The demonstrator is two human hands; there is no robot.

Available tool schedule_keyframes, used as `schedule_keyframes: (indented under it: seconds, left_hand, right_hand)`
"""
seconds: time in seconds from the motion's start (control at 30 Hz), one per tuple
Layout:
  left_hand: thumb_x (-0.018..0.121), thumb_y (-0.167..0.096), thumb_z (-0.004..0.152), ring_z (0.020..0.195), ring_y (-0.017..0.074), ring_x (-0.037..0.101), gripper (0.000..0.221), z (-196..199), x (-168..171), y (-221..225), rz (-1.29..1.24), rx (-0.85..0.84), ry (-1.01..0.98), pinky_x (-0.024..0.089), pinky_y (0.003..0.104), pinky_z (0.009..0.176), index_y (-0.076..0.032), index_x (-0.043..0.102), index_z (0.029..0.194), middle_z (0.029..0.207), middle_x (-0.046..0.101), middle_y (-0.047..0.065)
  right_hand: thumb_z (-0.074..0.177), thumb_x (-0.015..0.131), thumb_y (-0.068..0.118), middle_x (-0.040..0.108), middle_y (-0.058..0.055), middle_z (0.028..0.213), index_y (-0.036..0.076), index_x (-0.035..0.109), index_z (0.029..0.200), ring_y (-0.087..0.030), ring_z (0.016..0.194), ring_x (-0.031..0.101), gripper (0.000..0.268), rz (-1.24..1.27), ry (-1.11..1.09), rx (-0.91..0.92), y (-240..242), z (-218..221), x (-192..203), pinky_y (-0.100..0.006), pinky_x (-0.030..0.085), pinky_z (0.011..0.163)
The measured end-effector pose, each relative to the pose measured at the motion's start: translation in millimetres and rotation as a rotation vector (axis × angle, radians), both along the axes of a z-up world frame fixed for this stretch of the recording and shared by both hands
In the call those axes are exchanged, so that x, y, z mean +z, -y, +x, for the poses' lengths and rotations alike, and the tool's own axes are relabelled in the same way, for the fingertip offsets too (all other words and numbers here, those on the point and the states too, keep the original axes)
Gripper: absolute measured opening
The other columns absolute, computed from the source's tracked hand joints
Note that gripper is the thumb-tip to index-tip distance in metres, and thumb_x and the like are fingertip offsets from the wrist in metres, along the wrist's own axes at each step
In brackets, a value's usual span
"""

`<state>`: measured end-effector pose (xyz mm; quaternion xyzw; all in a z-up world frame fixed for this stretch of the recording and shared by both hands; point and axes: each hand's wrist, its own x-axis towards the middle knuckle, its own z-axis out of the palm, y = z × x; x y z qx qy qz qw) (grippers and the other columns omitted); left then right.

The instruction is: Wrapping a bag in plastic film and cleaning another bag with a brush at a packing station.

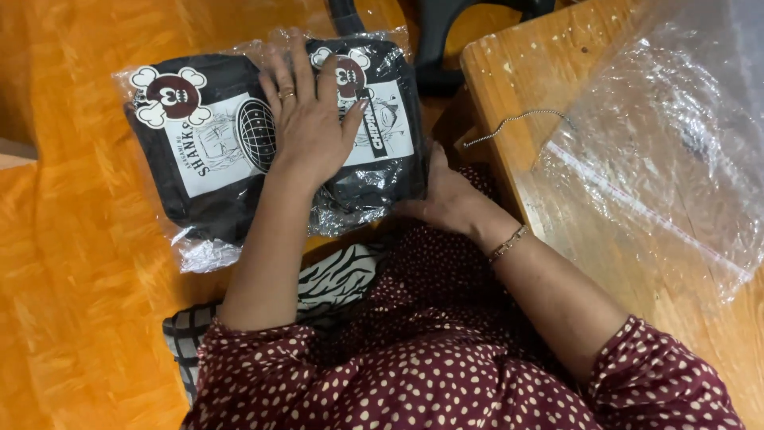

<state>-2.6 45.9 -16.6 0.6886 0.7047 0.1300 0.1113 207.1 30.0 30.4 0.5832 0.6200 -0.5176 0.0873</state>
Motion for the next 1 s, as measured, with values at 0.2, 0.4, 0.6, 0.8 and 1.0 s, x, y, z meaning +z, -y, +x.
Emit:
schedule_keyframes:
  seconds: [0.2, 0.4, 0.6, 0.8, 1.0]
  left_hand:
    - [0.029, -0.059, 0.108, 0.141, 0.0364, -0.036, 0.080, 7, 11, -4, -0.337, -0.017, -0.083, -0.015, 0.059, 0.121, -0.014, 0.004, 0.169, 0.160, -0.033, 0.014]
    - [0.029, -0.060, 0.106, 0.146, 0.0387, -0.031, 0.082, 6, 4, 7, -0.375, -0.020, -0.098, -0.015, 0.056, 0.122, -0.015, -0.001, 0.168, 0.162, -0.031, 0.015]
    - [0.032, -0.061, 0.105, 0.147, 0.0396, -0.028, 0.083, 3, -6, 6, -0.305, -0.014, -0.086, -0.012, 0.057, 0.122, -0.014, 0.006, 0.168, 0.164, -0.026, 0.015]
    - [0.046, -0.056, 0.105, 0.148, 0.0432, -0.023, 0.085, 7, 7, 4, -0.291, -0.009, -0.037, -0.006, 0.059, 0.123, -0.008, 0.012, 0.167, 0.165, -0.021, 0.018]
    - [0.054, -0.052, 0.103, 0.148, 0.0453, -0.018, 0.088, 10, 14, 6, -0.240, -0.015, -0.021, -0.003, 0.062, 0.121, 0.003, 0.019, 0.163, 0.164, -0.013, 0.027]
  right_hand:
    - [0.074, 0.081, 0.025, 0.058, -0.014, 0.143, 0.007, 0.013, 0.158, -0.031, 0.127, 0.060, 0.110, 0.127, -0.106, -0.106, -1, 4, -16, -0.038, 0.049, 0.105]
    - [0.071, 0.079, 0.013, 0.061, -0.013, 0.141, 0.011, 0.033, 0.152, -0.030, 0.127, 0.060, 0.093, 0.269, -0.272, -0.067, 0, 6, -32, -0.039, 0.048, 0.106]
    - [0.090, 0.071, 0.035, 0.059, -0.020, 0.117, 0.006, 0.033, 0.148, -0.038, 0.093, 0.063, 0.075, 0.769, 0.142, 0.213, 15, 8, -26, -0.048, 0.051, 0.071]
    - [0.091, 0.056, 0.003, 0.052, -0.009, 0.104, 0.004, 0.053, 0.137, -0.023, 0.088, 0.059, 0.046, 1.365, 0.632, 0.494, 14, 27, -17, -0.033, 0.057, 0.059]
    - [0.095, 0.058, 0.003, 0.047, -0.011, 0.102, 0.009, 0.060, 0.079, -0.021, 0.063, 0.053, 0.018, 1.462, 0.505, 0.416, -8, 54, -34, -0.037, 0.053, 0.049]
